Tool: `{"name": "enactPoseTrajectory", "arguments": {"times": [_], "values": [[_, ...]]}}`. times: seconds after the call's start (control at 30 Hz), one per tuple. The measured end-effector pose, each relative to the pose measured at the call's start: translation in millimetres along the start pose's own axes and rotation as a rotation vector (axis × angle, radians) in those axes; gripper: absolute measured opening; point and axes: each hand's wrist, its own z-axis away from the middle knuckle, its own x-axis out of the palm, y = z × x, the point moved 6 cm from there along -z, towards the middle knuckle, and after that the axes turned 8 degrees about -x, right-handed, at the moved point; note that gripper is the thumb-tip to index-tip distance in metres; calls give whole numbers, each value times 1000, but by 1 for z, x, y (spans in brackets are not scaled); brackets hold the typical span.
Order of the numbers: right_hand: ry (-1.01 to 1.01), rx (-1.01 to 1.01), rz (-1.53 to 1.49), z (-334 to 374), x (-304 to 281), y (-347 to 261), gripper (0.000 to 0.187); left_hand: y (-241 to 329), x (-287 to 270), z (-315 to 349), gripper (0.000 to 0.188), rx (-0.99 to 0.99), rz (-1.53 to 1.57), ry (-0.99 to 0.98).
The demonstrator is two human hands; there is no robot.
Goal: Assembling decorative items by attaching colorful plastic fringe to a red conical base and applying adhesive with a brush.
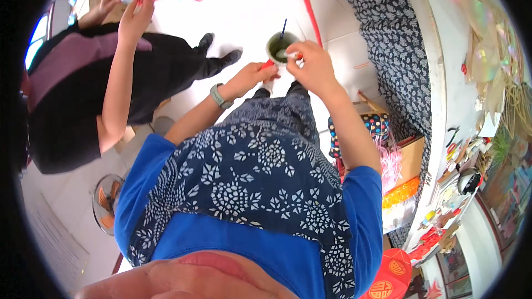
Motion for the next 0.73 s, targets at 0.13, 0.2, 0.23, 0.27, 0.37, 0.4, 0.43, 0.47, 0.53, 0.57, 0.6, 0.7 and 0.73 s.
{"name": "enactPoseTrajectory", "arguments": {"times": [0.13, 0.2, 0.23, 0.27, 0.37, 0.4, 0.43, 0.47, 0.53, 0.57, 0.6, 0.7, 0.73], "values": [[72, 128, -100, -8, -10, 37, 11, 12, 4, -15, 44, -116, 6, 15], [20, 131, -111, -10, 3, 67, 10, 6, 8, -30, 44, -174, -24, 25], [12, 140, -117, -15, 9, 80, 9, 0, 8, -40, 44, -170, 20, 45], [48, 176, -176, -17, 7, 92, 9, -3, 8, -48, 44, -166, 65, 64], [159, 201, -306, -21, 8, 122, 9, -16, 4, -67, 38, -221, 86, 78], [115, 198, -286, -24, 18, 134, 9, -21, 1, -75, 36, -234, 84, 86], [70, 192, -263, -29, 26, 143, 9, -25, -3, -86, 33, -237, 69, 98], [27, 187, -240, -34, 33, 149, 9, -30, -6, -95, 33, -215, 71, 101], [142, 428, -419, -29, 36, 180, 16, -32, -12, -112, 32, -168, 72, 101], [157, 421, -389, -29, 38, 189, 18, -22, -19, -117, 35, -142, 12, 124], [175, 416, -359, -28, 43, 196, 19, -26, -22, -122, 35, -159, -5, 119], [247, 499, -462, -16, 74, 233, 18, -53, -38, -152, 35, -188, -58, 130], [258, 496, -459, -18, 83, 248, 18, -62, -44, -168, 35, -182, -67, 126]]}}
